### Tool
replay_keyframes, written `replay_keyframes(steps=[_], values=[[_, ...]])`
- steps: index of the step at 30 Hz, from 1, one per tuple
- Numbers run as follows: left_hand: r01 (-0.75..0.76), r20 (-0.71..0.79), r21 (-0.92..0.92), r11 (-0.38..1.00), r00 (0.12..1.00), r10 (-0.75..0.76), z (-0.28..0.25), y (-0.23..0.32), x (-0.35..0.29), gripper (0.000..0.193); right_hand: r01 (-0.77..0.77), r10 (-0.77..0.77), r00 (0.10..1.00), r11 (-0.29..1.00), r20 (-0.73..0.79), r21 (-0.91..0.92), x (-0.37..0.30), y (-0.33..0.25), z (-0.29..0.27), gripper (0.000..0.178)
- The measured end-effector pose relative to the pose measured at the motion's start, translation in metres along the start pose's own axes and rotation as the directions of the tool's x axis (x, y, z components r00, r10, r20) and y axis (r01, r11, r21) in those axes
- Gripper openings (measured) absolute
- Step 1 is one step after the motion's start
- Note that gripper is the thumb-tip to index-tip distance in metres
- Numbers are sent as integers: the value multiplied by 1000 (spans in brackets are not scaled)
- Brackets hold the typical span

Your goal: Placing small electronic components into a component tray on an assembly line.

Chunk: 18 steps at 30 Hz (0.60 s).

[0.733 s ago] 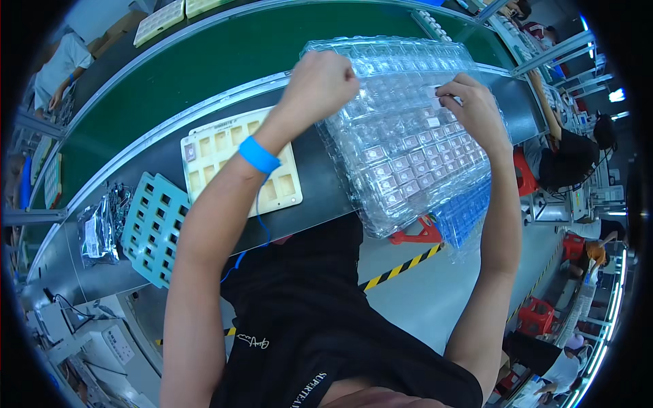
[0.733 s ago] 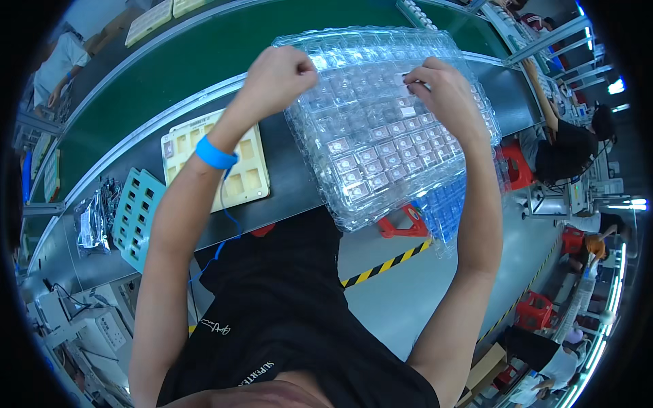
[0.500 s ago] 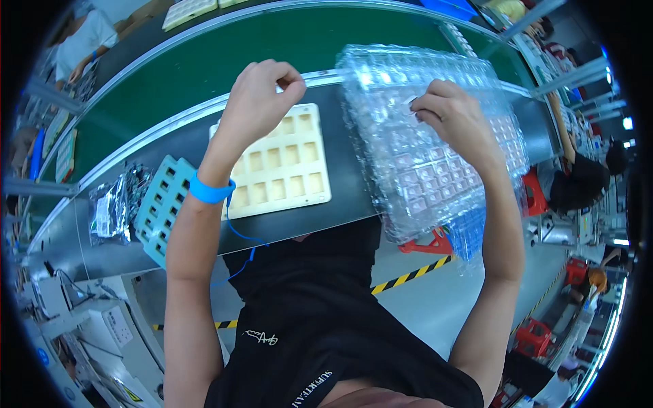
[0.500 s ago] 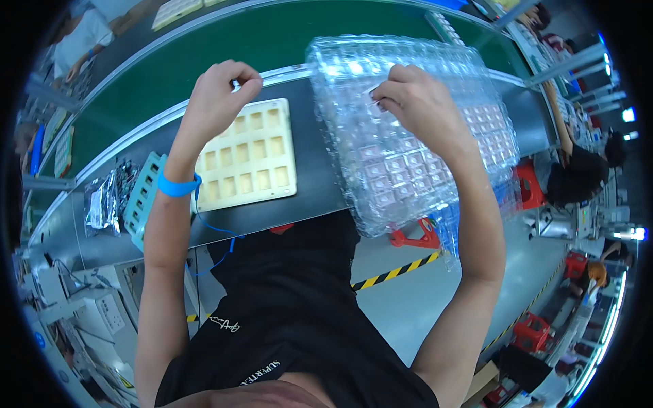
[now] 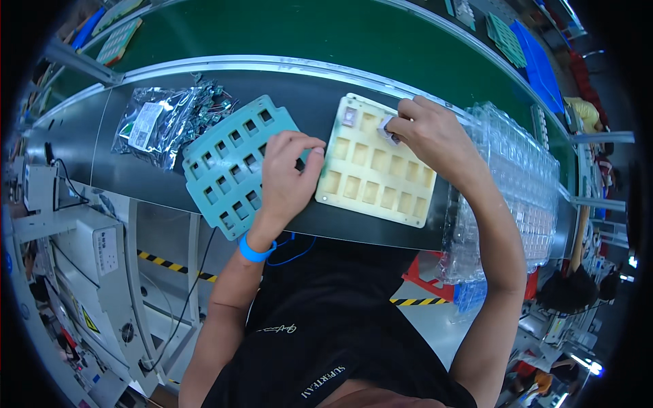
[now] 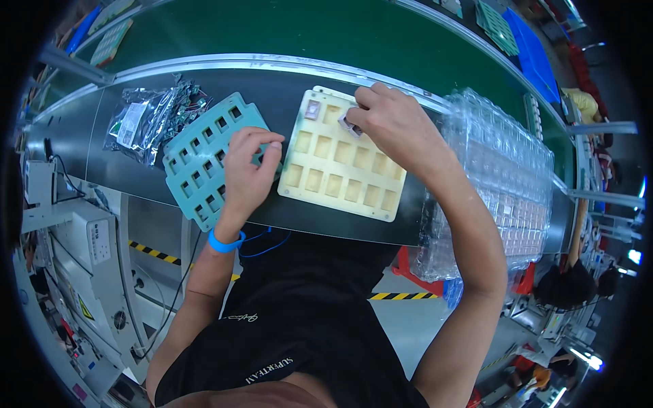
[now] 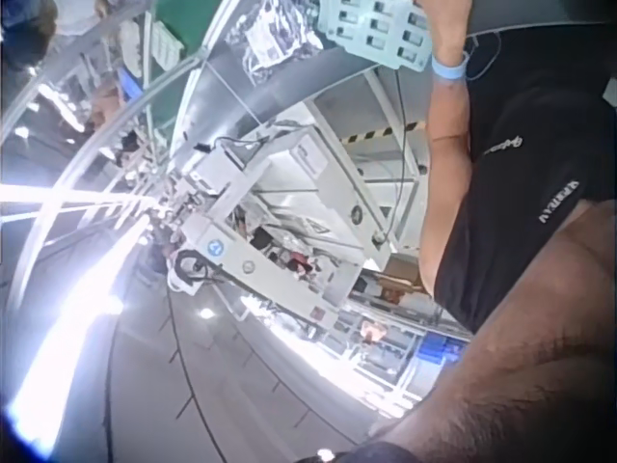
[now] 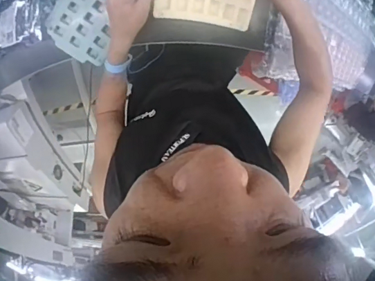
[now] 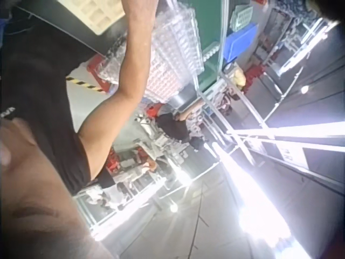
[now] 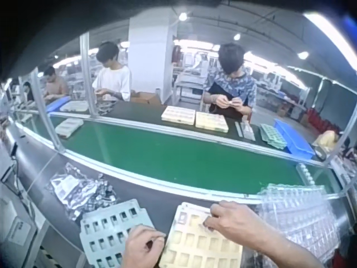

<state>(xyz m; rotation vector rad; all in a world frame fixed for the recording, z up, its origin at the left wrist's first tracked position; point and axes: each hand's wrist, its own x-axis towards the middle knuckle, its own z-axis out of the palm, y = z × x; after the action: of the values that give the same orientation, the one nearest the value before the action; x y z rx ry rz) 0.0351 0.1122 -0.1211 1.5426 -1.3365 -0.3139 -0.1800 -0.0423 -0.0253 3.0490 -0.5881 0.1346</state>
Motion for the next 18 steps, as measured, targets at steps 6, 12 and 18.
replay_keyframes(steps=[6,12,18], values=[[49,18,-174,984,999,-46,14,-8,-18,8,90,-80,991,992,110,-92,40,-6,5,11],[5,20,-157,988,1000,-2,12,-9,-16,8,141,-115,979,977,166,-158,35,-3,2,11],[-39,27,-139,990,999,43,9,-3,-3,10,90,-87,989,996,122,-16,23,7,12,23]])
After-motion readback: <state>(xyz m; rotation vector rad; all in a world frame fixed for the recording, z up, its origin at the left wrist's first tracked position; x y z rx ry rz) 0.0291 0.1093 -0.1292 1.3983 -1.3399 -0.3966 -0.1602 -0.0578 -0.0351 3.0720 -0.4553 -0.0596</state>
